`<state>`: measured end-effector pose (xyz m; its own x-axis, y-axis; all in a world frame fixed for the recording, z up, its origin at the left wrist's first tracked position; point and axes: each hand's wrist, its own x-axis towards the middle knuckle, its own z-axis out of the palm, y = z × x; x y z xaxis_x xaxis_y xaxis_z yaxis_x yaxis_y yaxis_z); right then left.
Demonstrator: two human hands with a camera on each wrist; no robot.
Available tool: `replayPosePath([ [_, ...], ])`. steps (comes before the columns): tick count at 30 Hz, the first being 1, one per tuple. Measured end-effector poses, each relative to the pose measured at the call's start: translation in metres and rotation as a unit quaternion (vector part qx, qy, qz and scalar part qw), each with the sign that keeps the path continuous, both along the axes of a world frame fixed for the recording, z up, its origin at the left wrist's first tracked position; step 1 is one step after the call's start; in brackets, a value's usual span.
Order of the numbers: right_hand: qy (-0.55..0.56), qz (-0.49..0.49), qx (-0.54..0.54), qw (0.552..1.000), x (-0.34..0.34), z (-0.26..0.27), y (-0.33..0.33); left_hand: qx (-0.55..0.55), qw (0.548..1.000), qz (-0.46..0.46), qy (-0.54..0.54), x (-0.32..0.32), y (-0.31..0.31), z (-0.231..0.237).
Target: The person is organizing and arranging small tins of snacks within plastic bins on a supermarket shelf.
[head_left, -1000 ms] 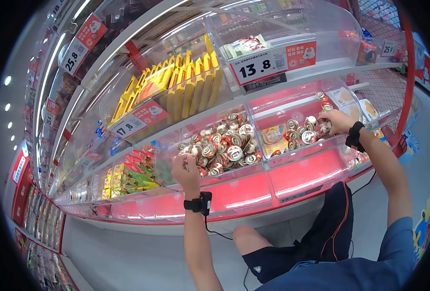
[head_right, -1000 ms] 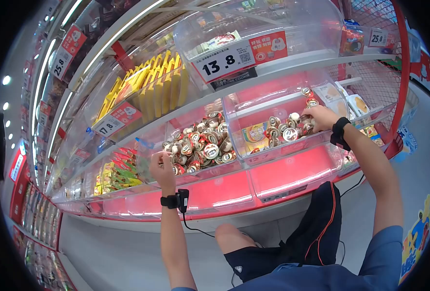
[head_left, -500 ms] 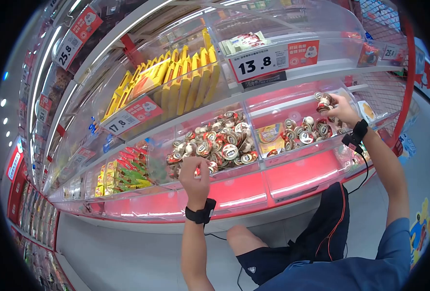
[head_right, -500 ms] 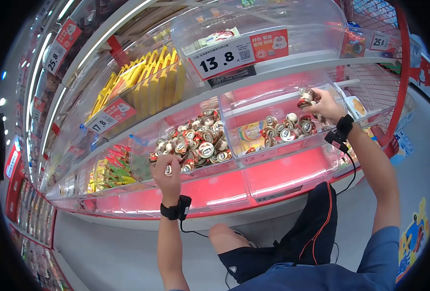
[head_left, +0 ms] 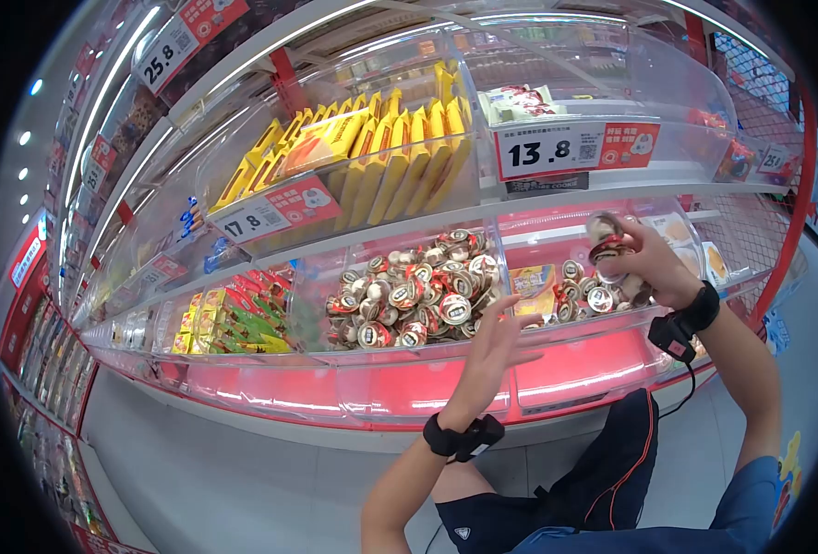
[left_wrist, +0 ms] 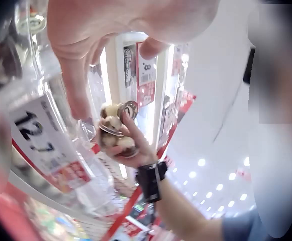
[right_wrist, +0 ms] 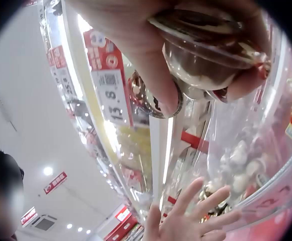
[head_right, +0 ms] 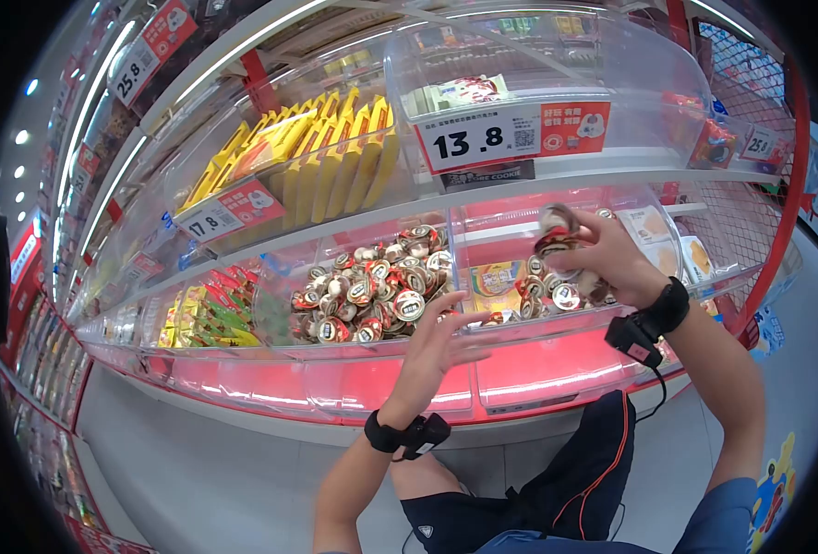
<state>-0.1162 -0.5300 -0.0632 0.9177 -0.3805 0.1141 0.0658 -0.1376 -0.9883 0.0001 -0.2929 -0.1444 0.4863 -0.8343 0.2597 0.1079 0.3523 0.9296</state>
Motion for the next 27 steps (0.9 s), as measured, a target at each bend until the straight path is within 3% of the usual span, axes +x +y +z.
replayPosePath([
  [2, 0.056, 0.064, -0.047, 0.995, 0.013, 0.014, 0.038, -0.012, 0.961, -0.138, 0.240, 0.002, -0.001, 0.007],
  [4, -0.015, 0.153, -0.048, 0.987, 0.035, 0.006, 0.067, -0.029, 0.946, -0.159, 0.280, 0.001, 0.006, 0.010],
  [5, -0.049, 0.174, -0.111, 0.977, 0.048, 0.001, 0.076, -0.038, 0.939, -0.168, 0.299, 0.001, 0.011, 0.012],
  [6, -0.039, 0.184, -0.114, 0.975, 0.059, 0.001, 0.088, -0.052, 0.926, -0.140, 0.346, 0.001, 0.017, 0.016],
  [10, -0.032, 0.210, -0.113, 0.971, 0.115, -0.001, 0.125, -0.149, 0.924, -0.069, 0.346, 0.033, 0.046, 0.008],
  [14, -0.015, 0.114, -0.211, 0.971, 0.188, -0.017, 0.137, -0.217, 0.890, -0.011, 0.400, 0.067, 0.061, 0.003],
  [15, 0.013, 0.095, -0.213, 0.972, 0.206, -0.019, 0.134, -0.216, 0.902, 0.000, 0.373, 0.073, 0.064, 0.003],
  [16, -0.033, 0.031, -0.224, 0.974, 0.214, -0.021, 0.137, -0.214, 0.913, 0.010, 0.348, 0.077, 0.067, 0.003],
  [18, -0.086, 0.029, -0.256, 0.962, 0.224, -0.019, 0.137, -0.220, 0.921, 0.011, 0.320, 0.085, 0.075, 0.002],
  [19, -0.110, 0.028, -0.275, 0.955, 0.227, -0.014, 0.134, -0.222, 0.922, 0.020, 0.317, 0.088, 0.076, 0.000],
  [20, -0.011, 0.093, -0.421, 0.902, 0.227, -0.009, 0.126, -0.223, 0.922, 0.029, 0.314, 0.091, 0.079, -0.002],
  [23, 0.094, 0.021, -0.543, 0.834, 0.239, -0.021, 0.123, -0.216, 0.930, 0.038, 0.294, 0.098, 0.083, -0.003],
  [24, 0.055, 0.055, -0.511, 0.856, 0.242, -0.032, 0.111, -0.212, 0.932, 0.037, 0.293, 0.099, 0.083, -0.006],
  [25, 0.088, 0.082, -0.500, 0.858, 0.225, -0.022, 0.111, -0.200, 0.935, 0.045, 0.290, 0.098, 0.084, -0.009],
  [27, 0.074, 0.108, -0.540, 0.831, 0.197, -0.012, 0.102, -0.184, 0.941, 0.058, 0.279, 0.101, 0.083, -0.009],
])
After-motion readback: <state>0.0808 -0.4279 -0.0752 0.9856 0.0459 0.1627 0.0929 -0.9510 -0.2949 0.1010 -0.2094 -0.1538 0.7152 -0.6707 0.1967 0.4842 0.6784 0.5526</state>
